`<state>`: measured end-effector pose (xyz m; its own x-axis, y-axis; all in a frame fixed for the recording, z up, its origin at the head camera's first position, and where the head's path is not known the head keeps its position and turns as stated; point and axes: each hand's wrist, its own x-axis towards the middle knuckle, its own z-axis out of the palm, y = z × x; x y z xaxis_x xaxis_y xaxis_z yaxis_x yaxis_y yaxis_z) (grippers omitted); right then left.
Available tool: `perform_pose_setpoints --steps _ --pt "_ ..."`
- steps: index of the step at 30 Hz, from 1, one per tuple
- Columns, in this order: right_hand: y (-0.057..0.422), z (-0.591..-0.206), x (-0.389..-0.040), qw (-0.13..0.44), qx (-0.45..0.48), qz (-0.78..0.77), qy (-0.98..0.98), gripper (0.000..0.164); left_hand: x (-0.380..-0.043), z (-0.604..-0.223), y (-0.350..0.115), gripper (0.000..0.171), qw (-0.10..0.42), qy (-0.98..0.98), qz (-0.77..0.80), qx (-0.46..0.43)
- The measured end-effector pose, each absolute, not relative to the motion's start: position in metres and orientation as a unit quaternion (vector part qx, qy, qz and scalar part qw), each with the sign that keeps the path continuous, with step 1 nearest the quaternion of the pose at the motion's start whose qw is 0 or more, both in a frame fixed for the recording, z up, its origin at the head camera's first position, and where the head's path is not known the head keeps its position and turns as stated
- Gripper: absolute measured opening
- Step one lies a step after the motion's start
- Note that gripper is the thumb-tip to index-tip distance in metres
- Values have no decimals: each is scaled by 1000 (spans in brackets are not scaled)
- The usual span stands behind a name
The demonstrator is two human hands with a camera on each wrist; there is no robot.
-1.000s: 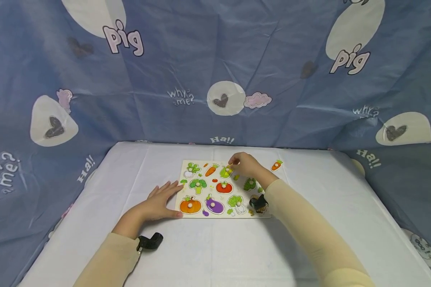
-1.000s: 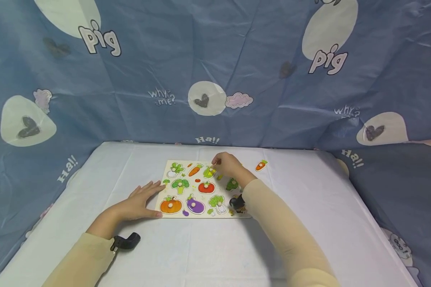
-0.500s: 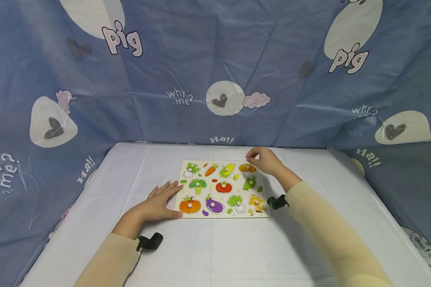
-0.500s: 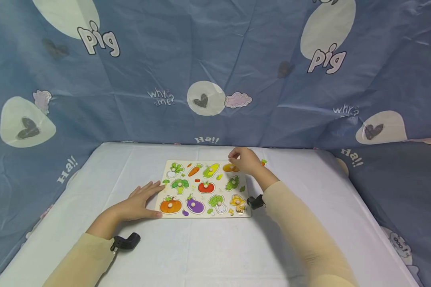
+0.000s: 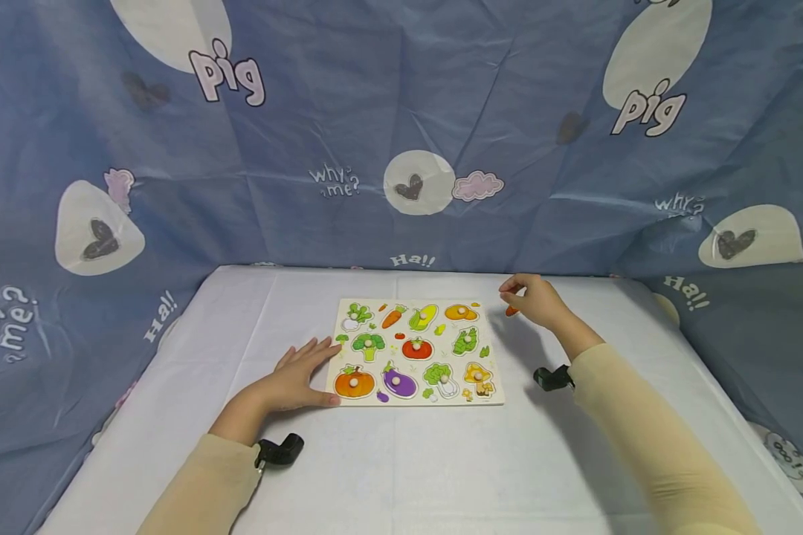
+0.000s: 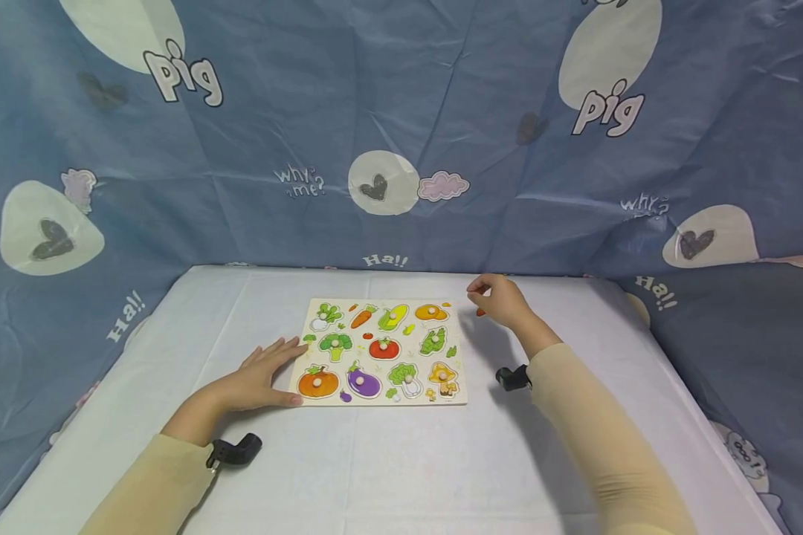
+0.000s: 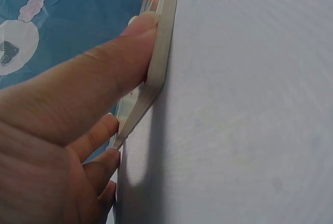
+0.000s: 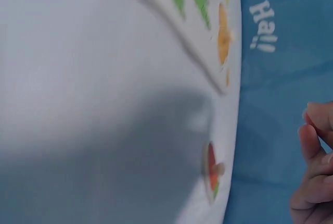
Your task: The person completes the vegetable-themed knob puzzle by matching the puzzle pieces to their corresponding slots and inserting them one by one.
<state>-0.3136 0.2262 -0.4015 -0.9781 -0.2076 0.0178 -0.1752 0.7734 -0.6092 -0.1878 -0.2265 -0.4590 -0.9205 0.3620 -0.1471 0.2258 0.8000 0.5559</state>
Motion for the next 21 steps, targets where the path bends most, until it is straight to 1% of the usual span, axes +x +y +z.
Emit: perform_pose_setpoints --steps 8,14,21 --pt "248 -418 -321 47 -72 -334 939 21 -188 -458 -226 105 122 941 273 157" --pt "258 -434 -327 41 -64 -334 939 19 -187 -457 -225 103 124 941 273 160" --pt "260 -442 -332 43 -63 -340 937 20 -187 -458 -226 103 123 942 271 158"
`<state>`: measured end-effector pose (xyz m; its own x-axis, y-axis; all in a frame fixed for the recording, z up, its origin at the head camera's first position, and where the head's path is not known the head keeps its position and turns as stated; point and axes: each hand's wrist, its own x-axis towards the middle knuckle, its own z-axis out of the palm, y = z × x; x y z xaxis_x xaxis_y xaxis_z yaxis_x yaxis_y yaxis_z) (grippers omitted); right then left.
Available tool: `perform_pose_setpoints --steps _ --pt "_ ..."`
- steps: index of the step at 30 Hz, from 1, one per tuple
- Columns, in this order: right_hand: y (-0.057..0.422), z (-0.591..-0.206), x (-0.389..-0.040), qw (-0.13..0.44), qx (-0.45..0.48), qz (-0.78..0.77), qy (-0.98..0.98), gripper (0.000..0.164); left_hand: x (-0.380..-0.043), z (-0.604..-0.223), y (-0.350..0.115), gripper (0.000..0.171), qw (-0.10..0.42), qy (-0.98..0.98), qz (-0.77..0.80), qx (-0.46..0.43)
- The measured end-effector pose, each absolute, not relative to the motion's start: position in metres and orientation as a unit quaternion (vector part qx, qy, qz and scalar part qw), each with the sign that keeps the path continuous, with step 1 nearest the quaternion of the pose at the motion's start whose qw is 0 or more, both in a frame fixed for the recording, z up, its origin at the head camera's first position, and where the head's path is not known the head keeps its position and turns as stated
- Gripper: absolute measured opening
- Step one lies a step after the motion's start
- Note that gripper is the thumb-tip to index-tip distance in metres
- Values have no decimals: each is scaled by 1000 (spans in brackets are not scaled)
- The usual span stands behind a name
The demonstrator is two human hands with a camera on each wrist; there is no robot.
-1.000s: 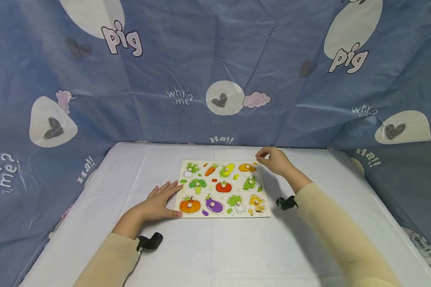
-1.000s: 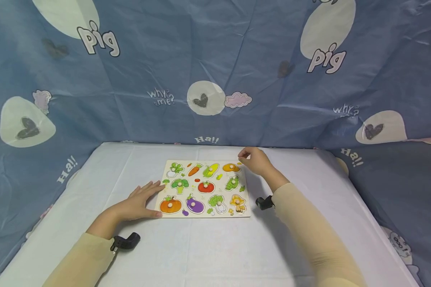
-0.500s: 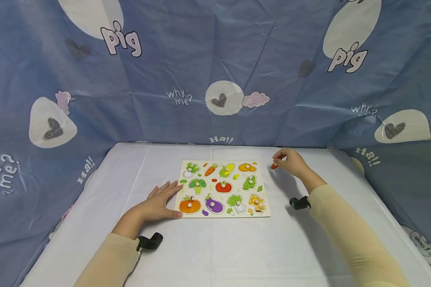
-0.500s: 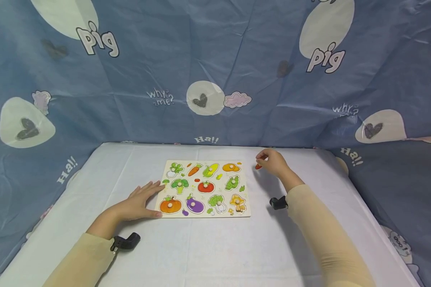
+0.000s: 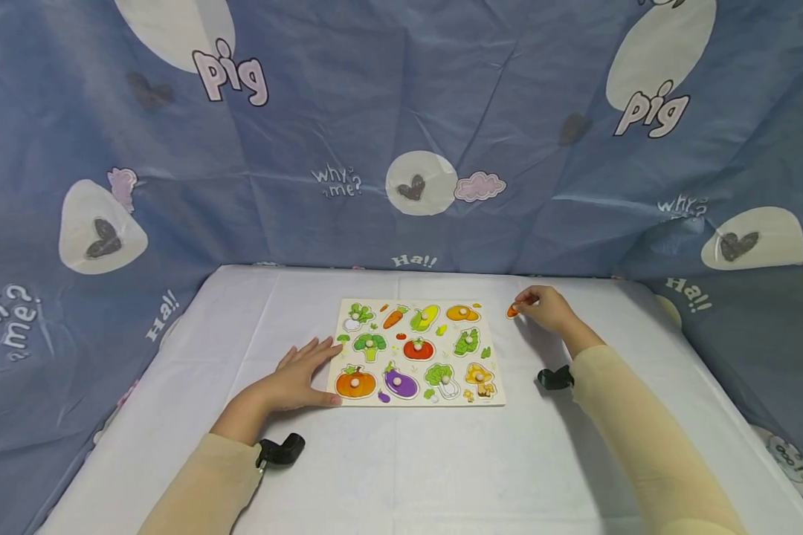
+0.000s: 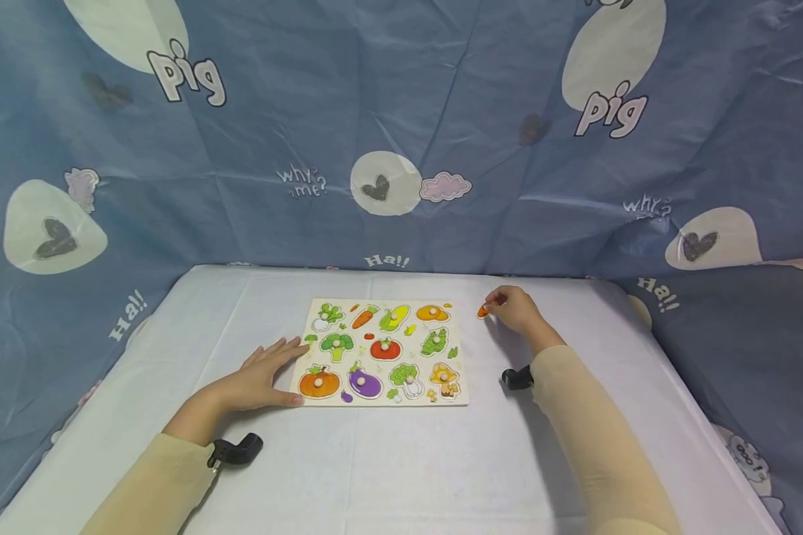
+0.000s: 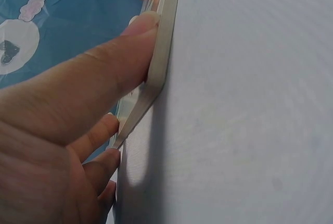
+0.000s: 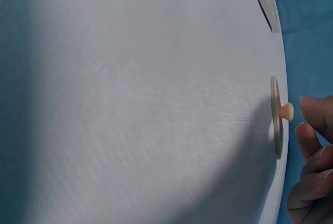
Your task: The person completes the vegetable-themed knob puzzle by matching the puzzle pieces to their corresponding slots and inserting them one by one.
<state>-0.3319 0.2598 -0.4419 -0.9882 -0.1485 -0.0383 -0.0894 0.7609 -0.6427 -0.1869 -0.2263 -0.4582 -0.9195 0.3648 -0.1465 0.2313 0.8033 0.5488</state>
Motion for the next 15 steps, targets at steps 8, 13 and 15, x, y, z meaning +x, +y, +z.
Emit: perform_pose_setpoints --steps 8,13,15 --pt "256 -447 -338 73 -35 -347 934 19 -187 -459 -227 104 122 941 272 158" --pt "254 -450 -339 82 -20 -350 933 18 -187 -459 -227 105 120 941 275 157" --pt "253 -450 -340 84 -17 -348 933 17 -187 -458 -227 105 120 941 276 157"
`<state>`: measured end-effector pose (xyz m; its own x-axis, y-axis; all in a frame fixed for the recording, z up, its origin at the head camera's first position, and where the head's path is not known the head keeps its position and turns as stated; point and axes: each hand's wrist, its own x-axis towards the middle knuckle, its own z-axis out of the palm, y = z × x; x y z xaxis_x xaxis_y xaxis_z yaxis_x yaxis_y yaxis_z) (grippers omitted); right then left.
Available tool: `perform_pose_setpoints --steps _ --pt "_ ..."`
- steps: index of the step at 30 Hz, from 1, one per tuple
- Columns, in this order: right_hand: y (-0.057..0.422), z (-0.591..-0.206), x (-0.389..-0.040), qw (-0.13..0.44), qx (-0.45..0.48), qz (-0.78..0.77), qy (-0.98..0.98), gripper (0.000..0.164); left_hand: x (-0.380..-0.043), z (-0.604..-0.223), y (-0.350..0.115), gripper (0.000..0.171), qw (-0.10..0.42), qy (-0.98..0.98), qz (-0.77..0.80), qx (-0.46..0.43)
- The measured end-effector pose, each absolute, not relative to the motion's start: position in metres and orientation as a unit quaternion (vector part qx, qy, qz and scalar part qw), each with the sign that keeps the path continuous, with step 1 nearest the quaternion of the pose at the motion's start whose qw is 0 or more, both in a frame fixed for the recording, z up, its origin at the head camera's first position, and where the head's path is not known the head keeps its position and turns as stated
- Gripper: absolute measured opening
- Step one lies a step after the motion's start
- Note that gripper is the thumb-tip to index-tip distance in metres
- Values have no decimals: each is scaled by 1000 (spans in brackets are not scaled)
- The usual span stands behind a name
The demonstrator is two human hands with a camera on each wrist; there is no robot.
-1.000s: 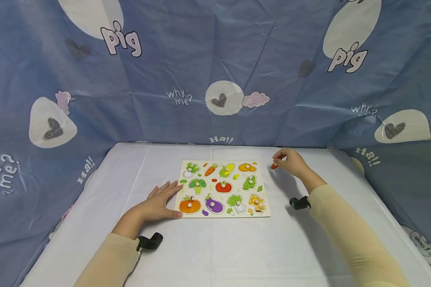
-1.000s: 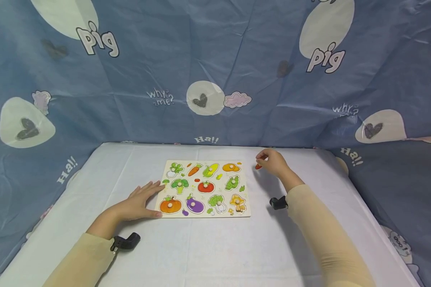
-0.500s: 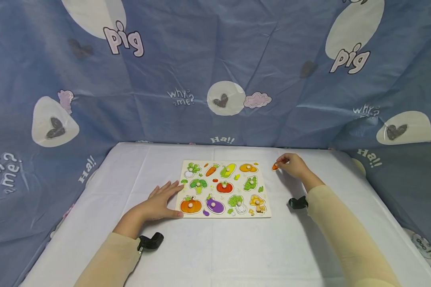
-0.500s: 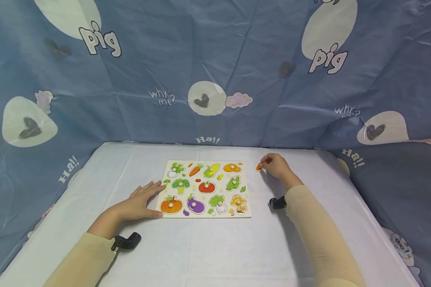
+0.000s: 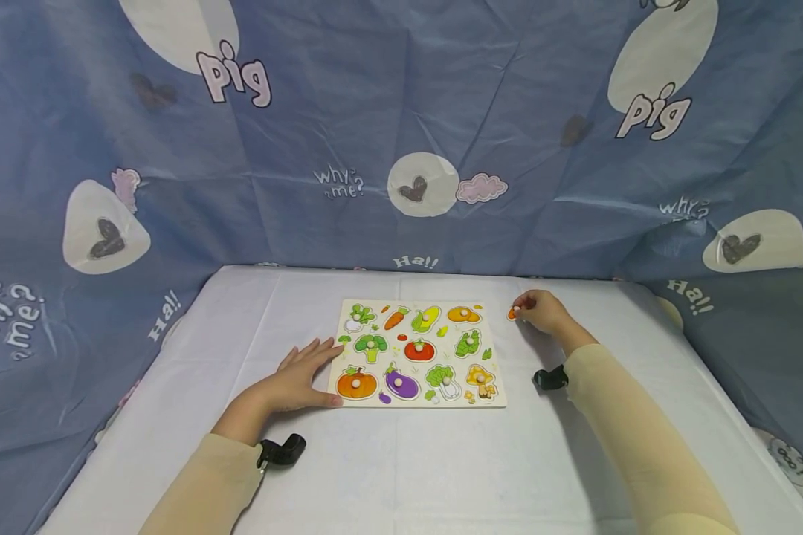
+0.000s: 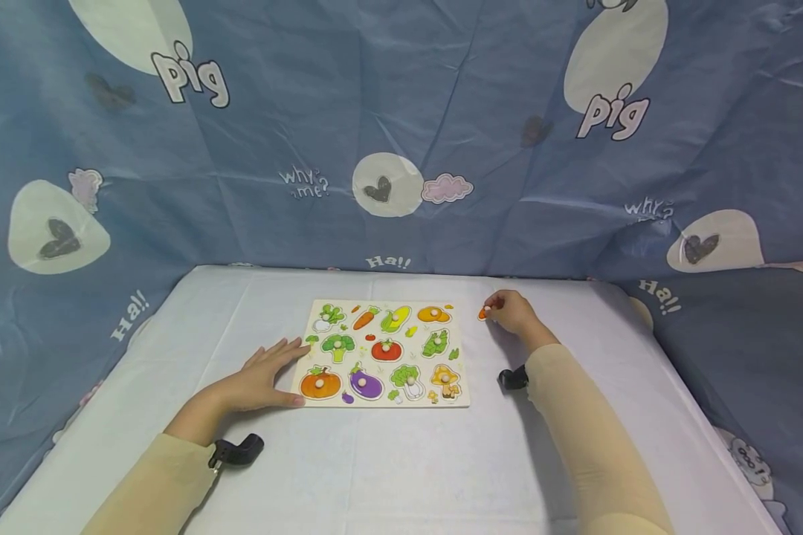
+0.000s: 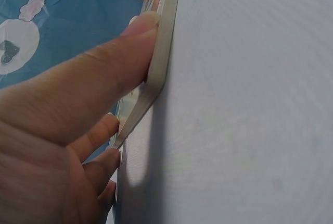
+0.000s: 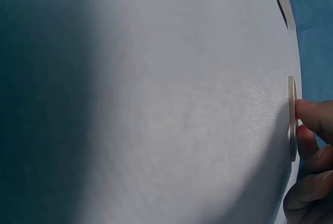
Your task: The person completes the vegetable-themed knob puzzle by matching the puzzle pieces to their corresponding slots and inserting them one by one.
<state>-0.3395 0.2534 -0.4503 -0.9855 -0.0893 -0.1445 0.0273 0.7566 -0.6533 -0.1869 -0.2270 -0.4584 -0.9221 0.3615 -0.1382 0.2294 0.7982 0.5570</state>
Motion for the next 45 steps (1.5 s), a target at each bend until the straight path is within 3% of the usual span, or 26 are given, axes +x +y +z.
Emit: perform_pose_setpoints --steps 26,45 --pt "251 -450 -339 73 -29 -307 948 15 -186 -458 -226 104 128 940 275 156" --pt "218 -395 -311 54 -102 -327 938 16 -187 -457 -225 104 128 941 273 152"
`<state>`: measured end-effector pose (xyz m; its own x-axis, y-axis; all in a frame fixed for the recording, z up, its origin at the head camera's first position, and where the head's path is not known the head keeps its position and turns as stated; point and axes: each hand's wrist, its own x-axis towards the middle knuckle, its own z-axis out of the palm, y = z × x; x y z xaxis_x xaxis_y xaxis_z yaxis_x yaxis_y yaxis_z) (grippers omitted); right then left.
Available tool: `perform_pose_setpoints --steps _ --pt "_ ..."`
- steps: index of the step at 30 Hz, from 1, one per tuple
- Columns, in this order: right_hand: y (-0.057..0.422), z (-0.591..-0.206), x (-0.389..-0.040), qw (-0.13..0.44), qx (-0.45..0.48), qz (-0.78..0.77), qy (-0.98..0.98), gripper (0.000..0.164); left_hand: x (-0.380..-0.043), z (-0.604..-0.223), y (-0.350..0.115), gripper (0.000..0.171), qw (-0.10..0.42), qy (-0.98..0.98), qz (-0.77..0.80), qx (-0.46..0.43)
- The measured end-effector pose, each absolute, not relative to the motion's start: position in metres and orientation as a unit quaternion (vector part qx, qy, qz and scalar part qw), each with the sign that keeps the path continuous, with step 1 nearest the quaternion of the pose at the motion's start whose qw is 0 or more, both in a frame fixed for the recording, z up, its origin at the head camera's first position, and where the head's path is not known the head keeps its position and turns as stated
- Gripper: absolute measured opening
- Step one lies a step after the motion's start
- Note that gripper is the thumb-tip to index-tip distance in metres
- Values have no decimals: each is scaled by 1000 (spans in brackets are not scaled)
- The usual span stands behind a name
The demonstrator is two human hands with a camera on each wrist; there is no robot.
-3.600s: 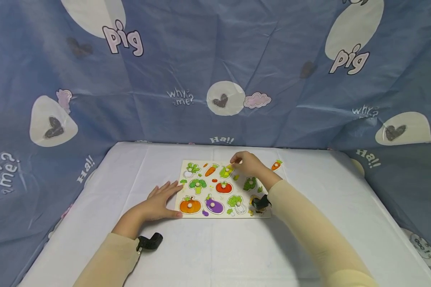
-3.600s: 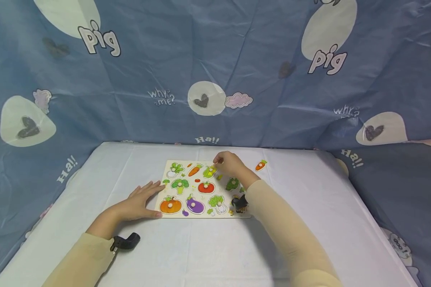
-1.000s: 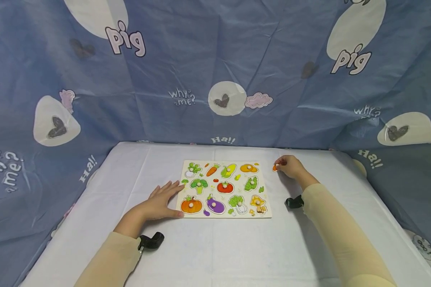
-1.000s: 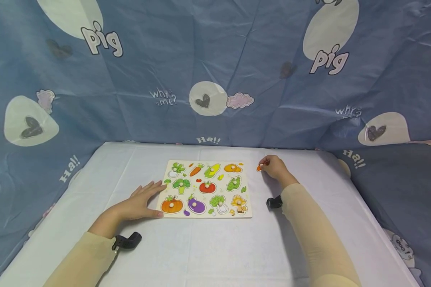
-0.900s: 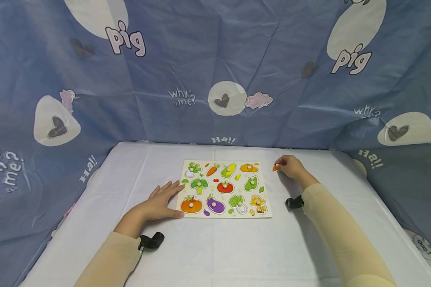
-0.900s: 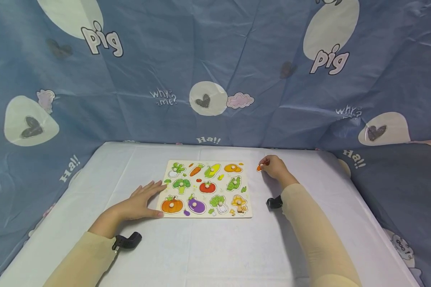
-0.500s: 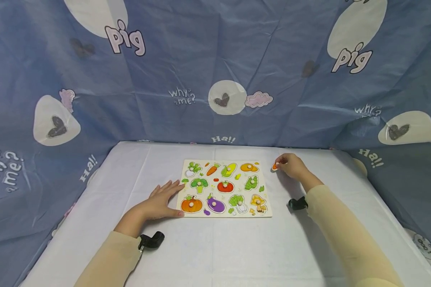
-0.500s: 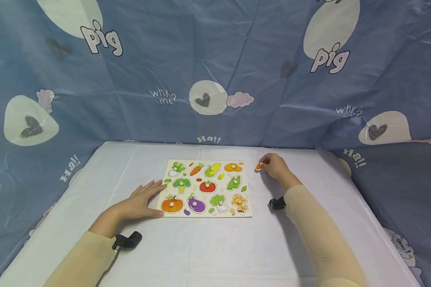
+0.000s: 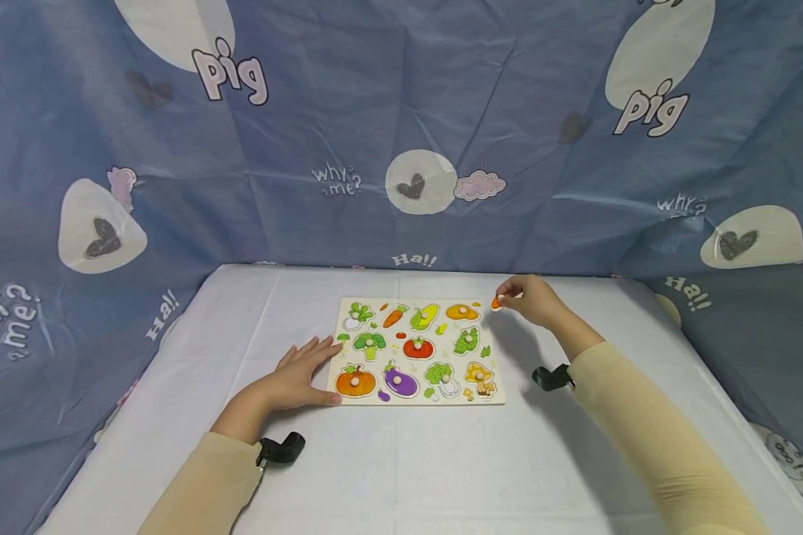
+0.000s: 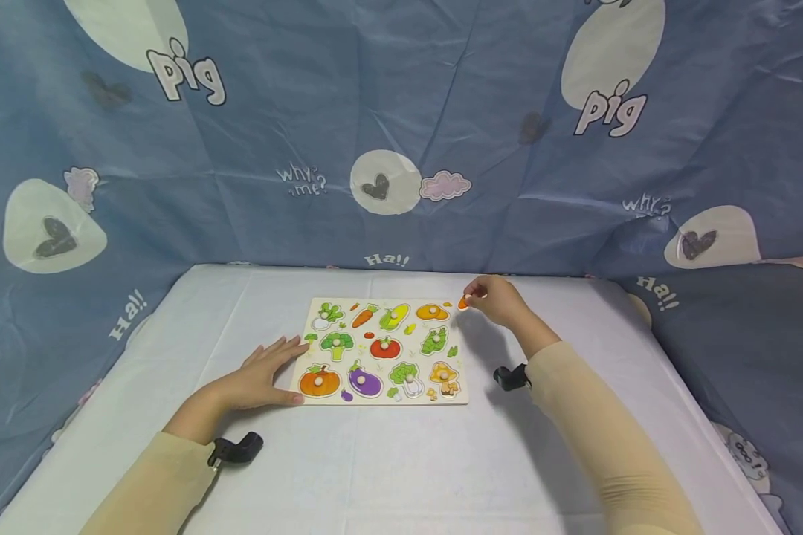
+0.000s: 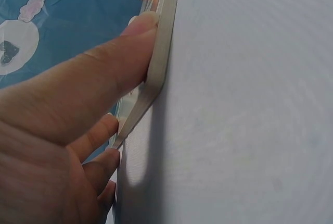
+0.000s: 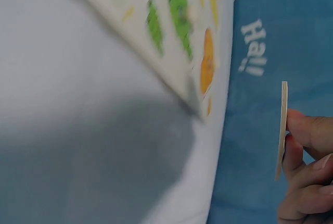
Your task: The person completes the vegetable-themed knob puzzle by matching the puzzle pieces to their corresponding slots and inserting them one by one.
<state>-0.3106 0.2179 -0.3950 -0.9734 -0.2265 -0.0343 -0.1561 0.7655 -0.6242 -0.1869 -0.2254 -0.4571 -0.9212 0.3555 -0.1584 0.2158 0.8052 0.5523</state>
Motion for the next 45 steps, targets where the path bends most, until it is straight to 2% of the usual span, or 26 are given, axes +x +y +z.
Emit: perform_pose_setpoints --steps 17,30,45 --pt "141 -381 -302 77 -136 -370 916 12 -187 -458 -225 103 121 941 277 154" --pt "79 -408 -309 97 -191 -367 905 8 -188 -458 -225 102 112 940 274 168" --pt "38 -434 -319 141 -173 -371 902 6 -189 -459 -227 103 117 939 277 165"
